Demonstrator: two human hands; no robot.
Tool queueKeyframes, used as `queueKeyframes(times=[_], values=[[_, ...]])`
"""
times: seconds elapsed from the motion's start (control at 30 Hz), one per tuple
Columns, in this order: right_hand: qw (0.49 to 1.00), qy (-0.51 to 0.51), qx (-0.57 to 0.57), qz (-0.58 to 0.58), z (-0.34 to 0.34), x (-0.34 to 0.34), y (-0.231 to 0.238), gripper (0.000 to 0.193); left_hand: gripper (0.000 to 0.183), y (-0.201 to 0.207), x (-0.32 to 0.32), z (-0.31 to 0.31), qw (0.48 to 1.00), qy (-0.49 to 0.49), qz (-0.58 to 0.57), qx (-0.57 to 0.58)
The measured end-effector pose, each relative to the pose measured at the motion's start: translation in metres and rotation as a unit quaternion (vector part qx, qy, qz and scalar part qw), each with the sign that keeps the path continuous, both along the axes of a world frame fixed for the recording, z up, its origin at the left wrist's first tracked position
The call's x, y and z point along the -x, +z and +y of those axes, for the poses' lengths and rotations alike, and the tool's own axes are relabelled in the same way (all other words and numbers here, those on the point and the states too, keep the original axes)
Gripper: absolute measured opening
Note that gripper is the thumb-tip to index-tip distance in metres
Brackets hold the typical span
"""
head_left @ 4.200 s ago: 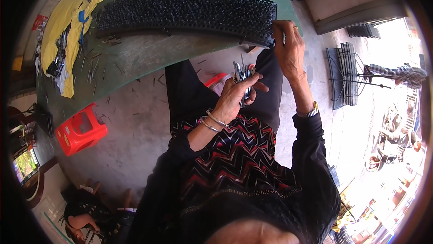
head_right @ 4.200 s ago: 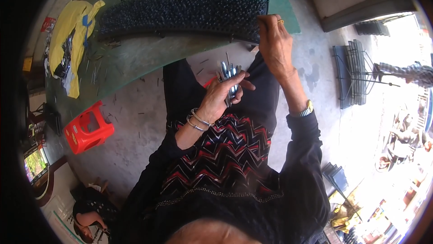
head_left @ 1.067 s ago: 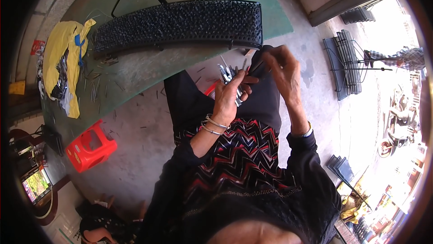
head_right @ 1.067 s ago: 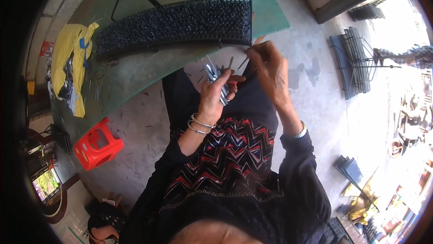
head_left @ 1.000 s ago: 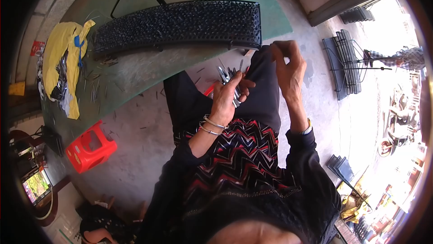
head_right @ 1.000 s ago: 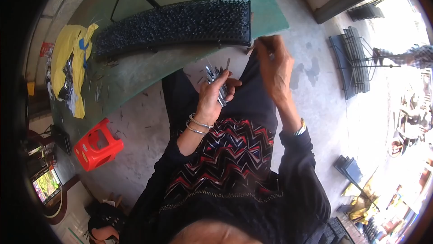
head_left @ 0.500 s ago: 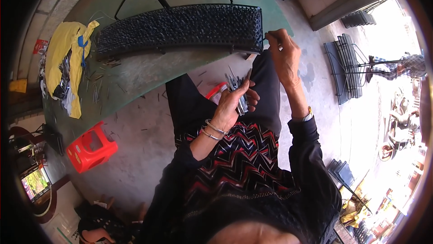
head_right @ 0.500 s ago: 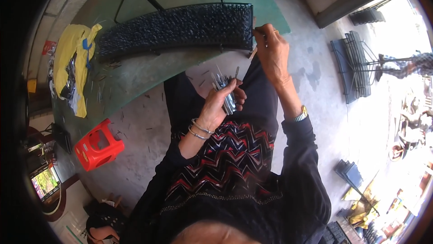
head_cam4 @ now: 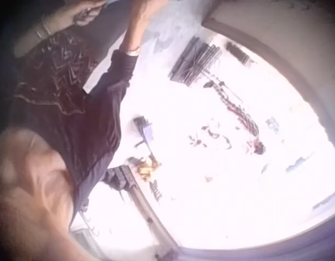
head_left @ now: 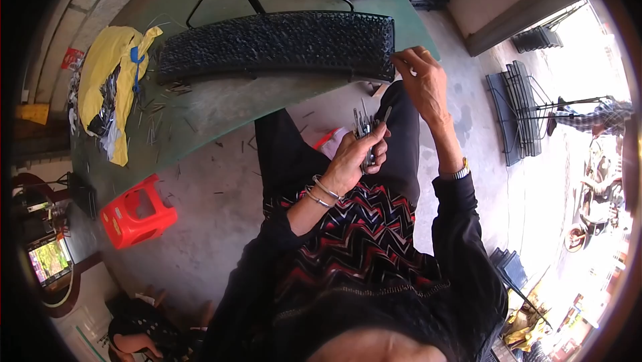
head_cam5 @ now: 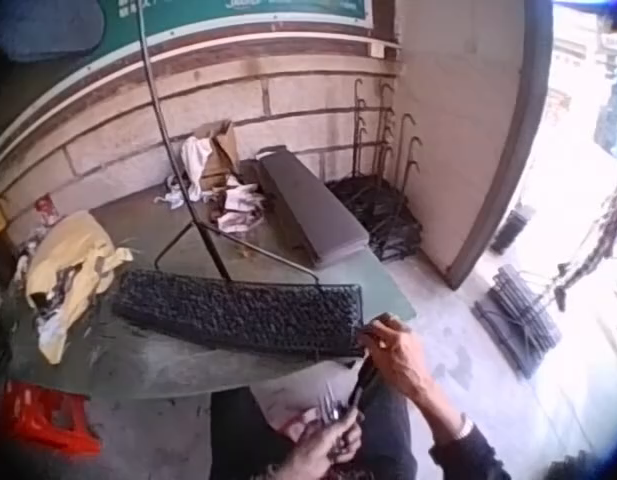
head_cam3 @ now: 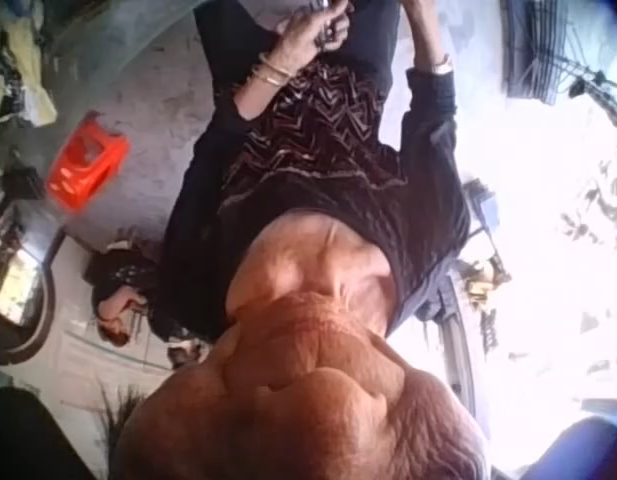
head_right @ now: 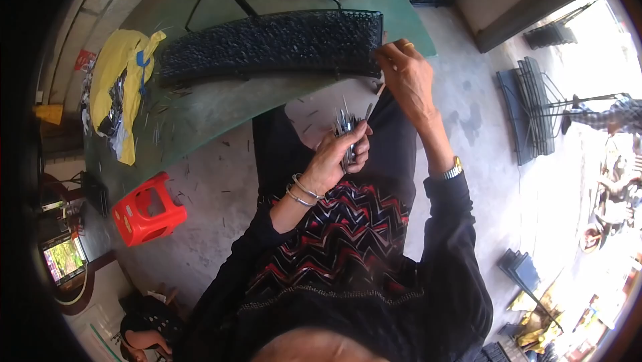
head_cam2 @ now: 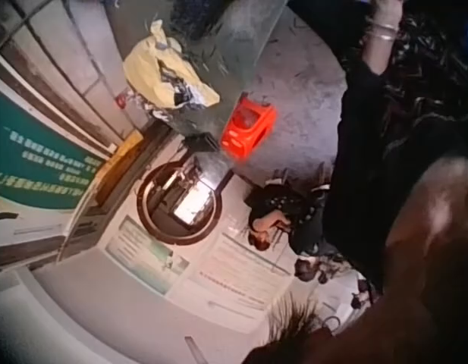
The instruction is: Inserting small metal pins into the holes of a curved black mesh component.
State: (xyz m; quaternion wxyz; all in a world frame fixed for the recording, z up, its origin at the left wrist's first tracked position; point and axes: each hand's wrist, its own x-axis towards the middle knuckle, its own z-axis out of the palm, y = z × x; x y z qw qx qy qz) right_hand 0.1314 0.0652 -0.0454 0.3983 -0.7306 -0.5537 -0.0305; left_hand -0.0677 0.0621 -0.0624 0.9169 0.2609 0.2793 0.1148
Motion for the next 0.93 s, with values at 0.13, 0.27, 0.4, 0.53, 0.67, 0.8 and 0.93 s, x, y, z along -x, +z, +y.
queueKeyframes(times=[0.13, 0.27, 0.4, 0.53, 0.67, 0.8, 0.93], values=[[0.998, -0.011, 0.012, -0.068, 0.003, 0.004, -0.004, 0.011, 0.027, 0.002, 0.000, -0.002, 1.000, -0.015, 0.015, -0.010], [0.996, -0.054, 0.041, -0.053, -0.004, 0.009, -0.005, 0.013, 0.026, 0.002, 0.001, -0.001, 0.999, 0.000, 0.014, -0.038], [0.992, 0.003, 0.050, 0.112, -0.017, 0.018, 0.013, 0.023, 0.025, 0.008, 0.003, -0.002, 0.999, -0.008, 0.010, -0.038], [0.885, 0.253, 0.104, 0.376, -0.029, 0.035, 0.008, 0.050, 0.024, 0.011, 0.001, -0.003, 0.999, -0.036, 0.000, -0.037], [0.862, 0.260, 0.152, 0.408, -0.034, 0.048, 0.007, 0.065, 0.021, 0.008, 0.003, -0.005, 0.999, -0.041, -0.013, -0.026], [0.857, 0.221, 0.191, 0.425, -0.041, 0.053, 0.012, 0.072, 0.017, -0.003, 0.005, -0.007, 0.998, -0.040, -0.034, 0.024], [0.847, 0.167, 0.160, 0.478, -0.044, 0.061, 0.006, 0.076, 0.014, -0.019, 0.008, -0.004, 0.989, -0.060, -0.097, 0.091]])
